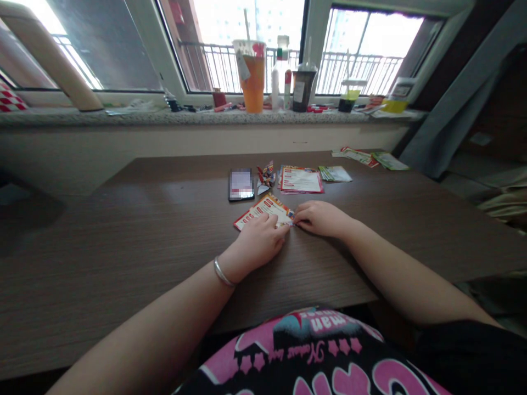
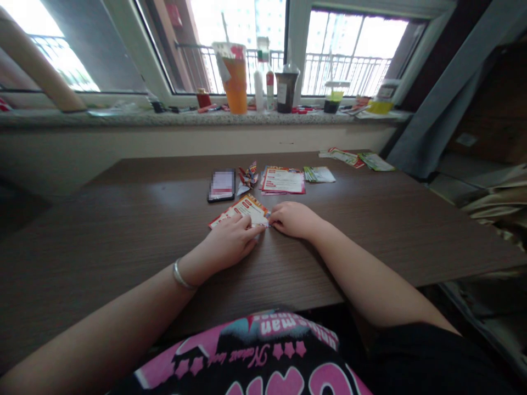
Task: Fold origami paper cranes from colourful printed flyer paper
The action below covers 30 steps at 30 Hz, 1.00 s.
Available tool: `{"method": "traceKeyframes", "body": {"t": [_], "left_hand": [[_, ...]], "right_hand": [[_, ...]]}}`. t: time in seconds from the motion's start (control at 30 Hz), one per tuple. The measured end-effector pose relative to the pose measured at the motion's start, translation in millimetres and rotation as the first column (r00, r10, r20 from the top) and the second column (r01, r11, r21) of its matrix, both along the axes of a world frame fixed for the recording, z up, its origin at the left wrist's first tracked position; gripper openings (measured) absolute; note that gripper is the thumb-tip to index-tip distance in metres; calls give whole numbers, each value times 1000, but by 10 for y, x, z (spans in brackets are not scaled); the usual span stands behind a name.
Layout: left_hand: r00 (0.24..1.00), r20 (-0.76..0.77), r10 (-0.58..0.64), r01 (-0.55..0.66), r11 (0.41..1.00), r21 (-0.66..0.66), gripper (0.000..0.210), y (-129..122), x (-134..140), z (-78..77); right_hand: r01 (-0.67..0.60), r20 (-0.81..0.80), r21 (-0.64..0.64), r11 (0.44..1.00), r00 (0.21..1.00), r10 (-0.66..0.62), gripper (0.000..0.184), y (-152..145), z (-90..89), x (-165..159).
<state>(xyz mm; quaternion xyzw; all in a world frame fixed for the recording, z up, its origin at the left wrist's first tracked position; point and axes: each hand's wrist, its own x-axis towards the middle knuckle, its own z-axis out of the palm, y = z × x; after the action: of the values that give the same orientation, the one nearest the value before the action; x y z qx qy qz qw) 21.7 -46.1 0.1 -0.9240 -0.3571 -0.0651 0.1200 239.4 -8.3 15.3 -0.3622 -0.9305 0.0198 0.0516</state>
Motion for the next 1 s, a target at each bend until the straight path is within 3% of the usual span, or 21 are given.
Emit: {"method": "traceKeyframes", "body": {"t": [0.33,1.0], "left_hand": [[999,30,-33,33,999,1,31,43,52,-45],[998,-9,-56,56,998,-20,26,42,5,54]], "right_hand": [[68,170,46,997,983,-75,26,-175,159,-176],[123,227,108,987,963,-145,29,-234,195,-188]]}}
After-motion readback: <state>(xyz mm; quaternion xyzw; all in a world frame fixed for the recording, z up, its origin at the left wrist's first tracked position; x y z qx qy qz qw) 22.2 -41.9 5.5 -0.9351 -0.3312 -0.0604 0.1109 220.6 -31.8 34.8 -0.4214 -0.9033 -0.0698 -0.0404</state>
